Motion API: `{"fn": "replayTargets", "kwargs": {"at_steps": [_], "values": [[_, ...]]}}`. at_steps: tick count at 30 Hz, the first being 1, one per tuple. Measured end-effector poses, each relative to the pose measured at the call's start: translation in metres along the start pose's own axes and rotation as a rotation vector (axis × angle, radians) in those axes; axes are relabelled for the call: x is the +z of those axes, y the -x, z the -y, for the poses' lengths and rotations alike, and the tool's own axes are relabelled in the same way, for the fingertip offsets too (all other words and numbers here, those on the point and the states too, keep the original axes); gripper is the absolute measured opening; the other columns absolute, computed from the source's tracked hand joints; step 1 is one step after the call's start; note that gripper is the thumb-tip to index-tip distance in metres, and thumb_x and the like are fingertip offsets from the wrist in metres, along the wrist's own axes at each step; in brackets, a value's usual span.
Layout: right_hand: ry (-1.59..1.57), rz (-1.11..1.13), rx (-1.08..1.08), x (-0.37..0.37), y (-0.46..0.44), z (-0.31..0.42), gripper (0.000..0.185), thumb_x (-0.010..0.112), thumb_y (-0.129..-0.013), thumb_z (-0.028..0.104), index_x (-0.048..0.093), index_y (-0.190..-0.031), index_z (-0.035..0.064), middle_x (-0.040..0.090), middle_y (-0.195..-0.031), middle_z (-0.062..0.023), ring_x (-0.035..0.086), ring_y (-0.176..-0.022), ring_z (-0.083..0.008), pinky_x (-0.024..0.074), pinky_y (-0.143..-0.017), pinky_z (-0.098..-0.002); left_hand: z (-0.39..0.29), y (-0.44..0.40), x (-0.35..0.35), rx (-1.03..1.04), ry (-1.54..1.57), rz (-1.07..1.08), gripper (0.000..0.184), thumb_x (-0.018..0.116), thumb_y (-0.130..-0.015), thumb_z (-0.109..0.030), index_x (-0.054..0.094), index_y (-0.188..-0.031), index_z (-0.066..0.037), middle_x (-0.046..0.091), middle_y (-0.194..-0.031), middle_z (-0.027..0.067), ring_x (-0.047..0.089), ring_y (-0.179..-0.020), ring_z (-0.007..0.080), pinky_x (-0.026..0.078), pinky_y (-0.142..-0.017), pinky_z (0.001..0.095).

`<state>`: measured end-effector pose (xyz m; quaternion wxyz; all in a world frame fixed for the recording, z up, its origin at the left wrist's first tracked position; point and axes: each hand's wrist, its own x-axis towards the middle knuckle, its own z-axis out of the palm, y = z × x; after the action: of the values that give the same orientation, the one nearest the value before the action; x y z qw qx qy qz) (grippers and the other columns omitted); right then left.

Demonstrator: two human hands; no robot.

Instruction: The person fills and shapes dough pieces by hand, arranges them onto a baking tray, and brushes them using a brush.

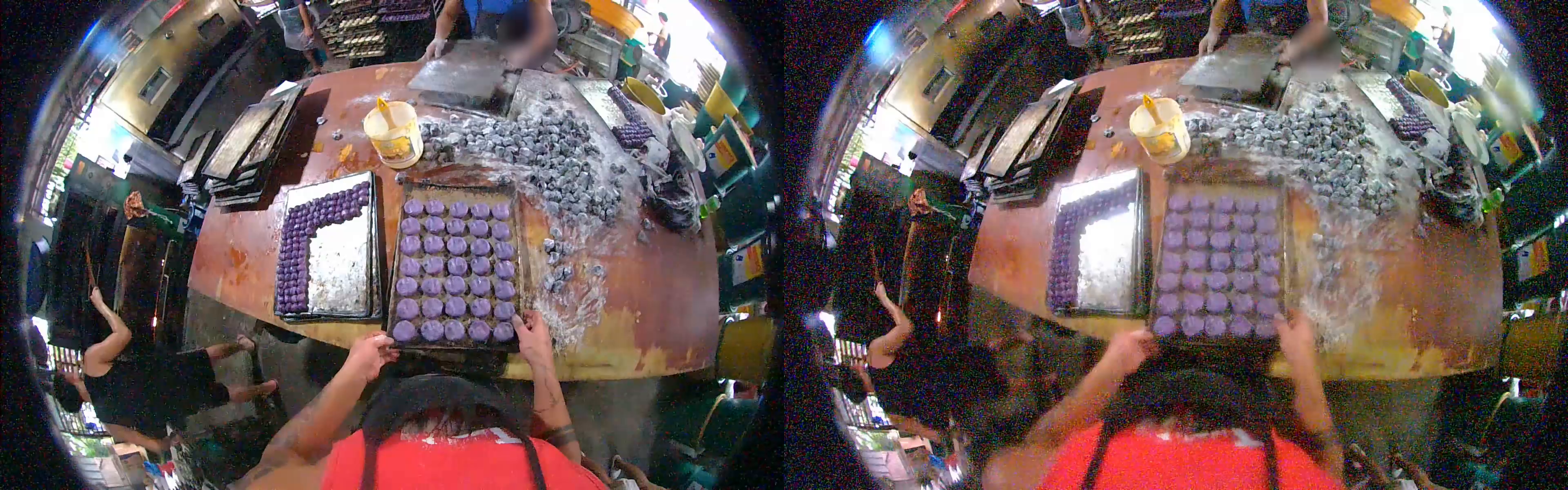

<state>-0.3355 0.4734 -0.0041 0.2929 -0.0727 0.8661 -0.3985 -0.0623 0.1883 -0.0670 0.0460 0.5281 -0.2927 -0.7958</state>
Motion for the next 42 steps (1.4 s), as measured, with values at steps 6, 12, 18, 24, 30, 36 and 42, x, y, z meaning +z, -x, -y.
{"fn": "replayTargets", "kwargs": {"at_steps": [6,12,18,24,30,36,42], "values": [[0.067,-0.048,-0.109,0.026,-0.049,-0.072,0.055,0.068,-0.087,0.031,0.052,-0.126,-0.0035,0.060,-0.086,-0.0070,0.056,-0.076,-0.0171,0.0490,-0.073,-0.0330,-0.027,0.030,0.029,0.294,-0.731,-0.085,0.041,0.066,-0.082,-0.014,0.057,-0.119,0.001,0.065,-0.099,0.0136,0.064,-0.090,0.0266,0.054,-0.076,0.0376],[-0.153,0.019,-0.204,0.037,-0.066,0.021,0.050,0.070,-0.086,0.016,0.050,-0.131,0.0045,0.058,-0.097,-0.0046,0.056,-0.082,-0.0110,0.0480,-0.075,-0.0264,-0.039,0.028,0.021,0.597,-0.815,-0.084,0.037,0.066,-0.085,-0.015,0.059,-0.117,0.001,0.067,-0.106,0.0112,0.063,-0.099,0.0172,0.049,-0.089,0.0310],[0.107,0.189,-0.715,0.066,-0.100,0.194,0.045,0.071,-0.084,0.017,0.056,-0.123,0.0023,0.060,-0.097,-0.0049,0.057,-0.089,-0.0146,0.0486,-0.081,-0.0303,-0.043,0.018,-0.008,0.613,-0.602,-0.004,0.029,0.066,-0.088,-0.010,0.060,-0.115,-0.001,0.067,-0.103,0.0070,0.063,-0.095,0.0145,0.050,-0.086,0.0302],[0.377,0.086,-0.966,0.098,-0.191,0.387,0.052,0.070,-0.080,0.027,0.057,-0.122,-0.0023,0.063,-0.105,-0.0197,0.061,-0.098,-0.0289,0.0492,-0.087,-0.0386,-0.048,0.011,-0.023,0.573,-0.486,-0.131,0.028,0.065,-0.088,-0.009,0.059,-0.115,-0.001,0.066,-0.104,0.0068,0.062,-0.093,0.0151,0.050,-0.085,0.0308],[0.605,-0.128,-0.938,0.134,-0.326,0.473,0.031,0.065,-0.078,0.015,0.064,-0.107,0.0035,0.062,-0.110,-0.0246,0.059,-0.104,-0.0402,0.0479,-0.089,-0.0469,-0.072,0.028,-0.016,0.560,-0.348,-0.231,0.028,0.063,-0.088,-0.007,0.058,-0.116,-0.002,0.066,-0.105,0.0065,0.061,-0.095,0.0150,0.049,-0.084,0.0301],[0.702,0.084,-1.281,0.138,-0.359,0.467,0.026,0.073,-0.073,0.015,0.064,-0.094,0.0033,0.063,-0.091,-0.0169,0.063,-0.088,-0.0342,0.0506,-0.078,-0.0396,-0.133,0.017,0.023,0.467,-0.258,-0.111,0.028,0.063,-0.089,-0.006,0.058,-0.117,-0.001,0.065,-0.106,0.0082,0.061,-0.099,0.0166,0.048,-0.089,0.0310],[0.693,0.496,-0.923,0.134,-0.367,0.460,0.035,0.075,-0.071,0.016,0.066,-0.102,0.0024,0.067,-0.098,-0.0138,0.065,-0.091,-0.0256,0.0513,-0.078,-0.0362,-0.259,-0.059,0.118,0.875,-0.534,0.054,0.031,0.063,-0.090,-0.010,0.058,-0.118,0.001,0.065,-0.104,0.0111,0.061,-0.100,0.0175,0.049,-0.089,0.0333]]}}
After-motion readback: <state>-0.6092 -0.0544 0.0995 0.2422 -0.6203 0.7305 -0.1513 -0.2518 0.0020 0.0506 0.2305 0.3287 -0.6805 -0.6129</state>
